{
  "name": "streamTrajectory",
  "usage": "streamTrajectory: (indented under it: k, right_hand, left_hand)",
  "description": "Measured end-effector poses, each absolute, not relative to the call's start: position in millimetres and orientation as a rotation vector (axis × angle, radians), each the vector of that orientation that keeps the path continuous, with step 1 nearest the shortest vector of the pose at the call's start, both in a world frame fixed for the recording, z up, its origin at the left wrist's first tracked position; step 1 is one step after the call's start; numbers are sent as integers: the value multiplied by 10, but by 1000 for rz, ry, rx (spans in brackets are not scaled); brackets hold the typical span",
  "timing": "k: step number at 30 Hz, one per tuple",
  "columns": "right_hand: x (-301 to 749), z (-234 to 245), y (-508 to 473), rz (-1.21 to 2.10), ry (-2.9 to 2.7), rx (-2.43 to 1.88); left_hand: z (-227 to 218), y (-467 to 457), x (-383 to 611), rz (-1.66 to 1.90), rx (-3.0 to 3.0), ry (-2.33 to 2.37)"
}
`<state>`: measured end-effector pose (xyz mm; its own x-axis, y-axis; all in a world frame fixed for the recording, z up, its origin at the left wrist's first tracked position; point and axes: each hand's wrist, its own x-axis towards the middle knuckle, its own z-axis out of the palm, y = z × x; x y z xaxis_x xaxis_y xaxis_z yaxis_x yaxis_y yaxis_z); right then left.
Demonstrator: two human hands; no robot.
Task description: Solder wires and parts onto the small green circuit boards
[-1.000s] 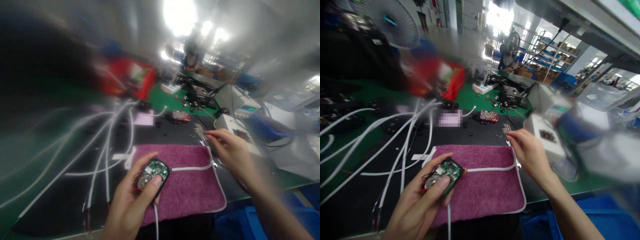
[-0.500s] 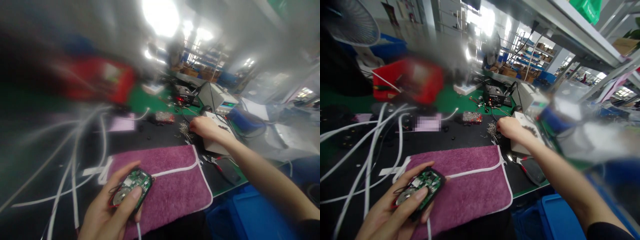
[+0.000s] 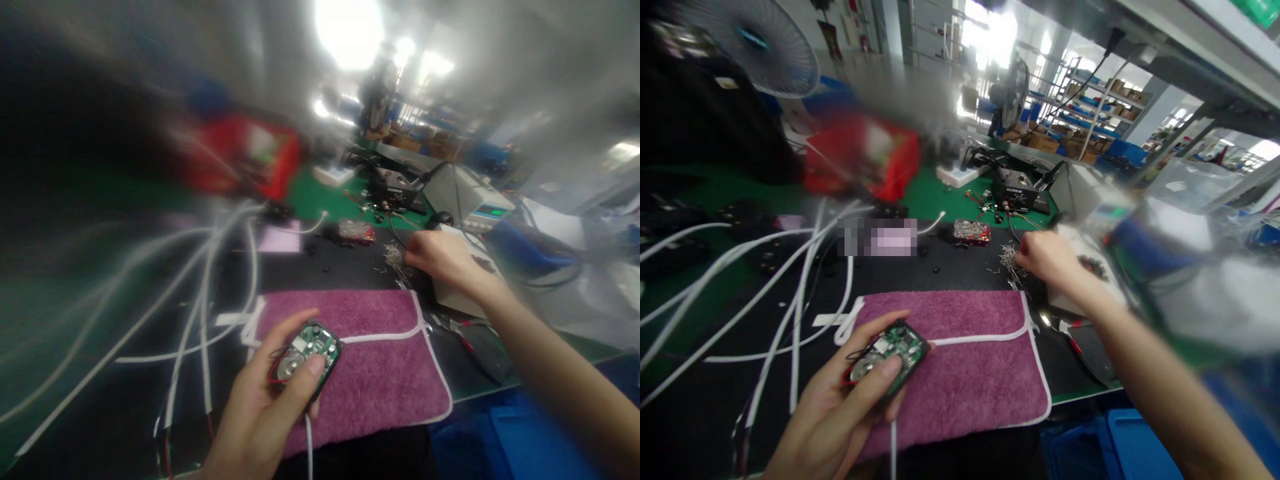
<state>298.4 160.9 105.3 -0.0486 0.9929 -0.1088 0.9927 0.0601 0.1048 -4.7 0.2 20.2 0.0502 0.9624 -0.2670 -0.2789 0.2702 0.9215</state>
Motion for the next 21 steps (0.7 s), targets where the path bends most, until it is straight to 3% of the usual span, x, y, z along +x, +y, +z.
streamTrajectory:
  k: [5,8,10,21]
  right_hand:
    - [2789,1118,969,-401,2491,2128]
    - [2578,1038,565,-1101,2860,2136]
    - [2387,993,364,-1311,2982,2011]
    - [1918,679,173,-1190,3252,1741]
  left_hand:
    - [181,-45,-33,1057,761,1040]
    - [229,-52,-75,1031,790,995]
    - [284,-48,-114,999,826,995]
    - [311,-46,-129,993,899,990]
